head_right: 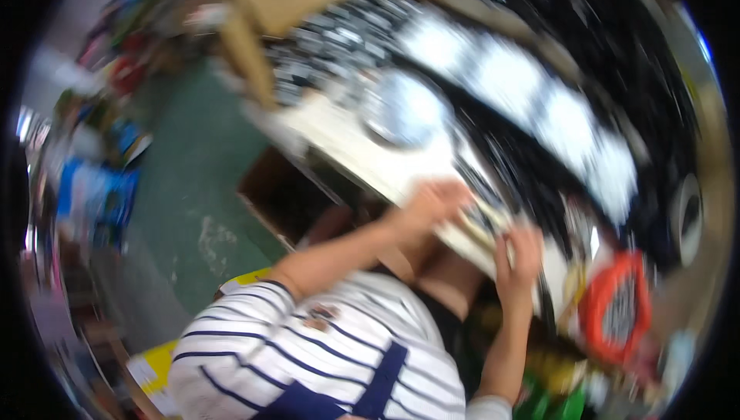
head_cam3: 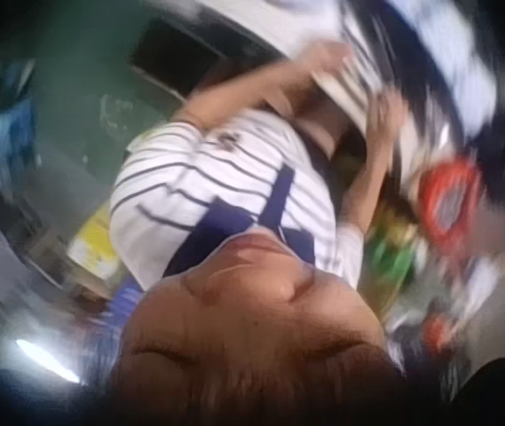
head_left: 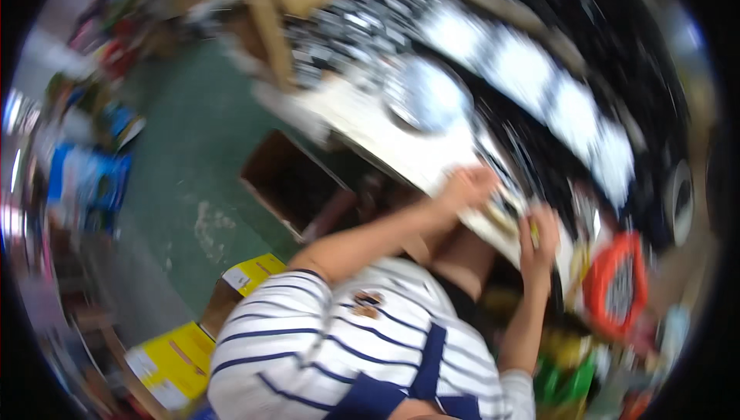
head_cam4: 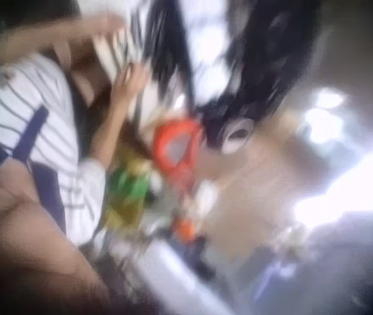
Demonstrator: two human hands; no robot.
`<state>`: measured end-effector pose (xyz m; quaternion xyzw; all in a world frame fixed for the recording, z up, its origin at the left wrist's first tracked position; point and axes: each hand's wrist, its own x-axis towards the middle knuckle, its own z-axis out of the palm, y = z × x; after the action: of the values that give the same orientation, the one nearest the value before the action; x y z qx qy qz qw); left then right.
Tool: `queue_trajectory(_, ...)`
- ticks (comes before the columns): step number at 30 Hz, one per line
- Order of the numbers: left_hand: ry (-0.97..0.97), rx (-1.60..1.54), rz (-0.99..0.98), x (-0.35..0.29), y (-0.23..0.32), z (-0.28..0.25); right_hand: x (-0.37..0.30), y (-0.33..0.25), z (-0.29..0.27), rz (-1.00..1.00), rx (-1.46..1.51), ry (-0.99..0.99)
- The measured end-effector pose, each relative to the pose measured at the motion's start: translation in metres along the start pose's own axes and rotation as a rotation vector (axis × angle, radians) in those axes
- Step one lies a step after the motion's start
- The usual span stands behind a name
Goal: Assembling small plastic and metal components into black housings at a factory workbench.
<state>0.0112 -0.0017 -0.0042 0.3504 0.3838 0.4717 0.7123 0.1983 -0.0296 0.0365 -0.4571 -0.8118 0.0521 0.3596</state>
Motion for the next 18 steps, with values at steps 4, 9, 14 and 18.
queue_trajectory(4, 0.125, 0.754, 0.576, 0.006, 0.008, -0.002, -0.005, 0.023, -0.001, 0.024, -0.062, -0.048)
queue_trajectory(9, 0.057, 1.048, 0.739, 0.014, -0.013, 0.015, -0.027, 0.036, -0.008, 0.099, -0.121, -0.047)
queue_trajectory(14, -0.026, 1.146, 0.785, 0.013, -0.019, 0.02, -0.023, 0.032, -0.003, 0.028, -0.139, -0.113)
queue_trajectory(18, -0.037, 1.183, 0.787, 0.016, -0.027, 0.017, -0.01, 0.032, 0.006, -0.017, -0.143, -0.133)
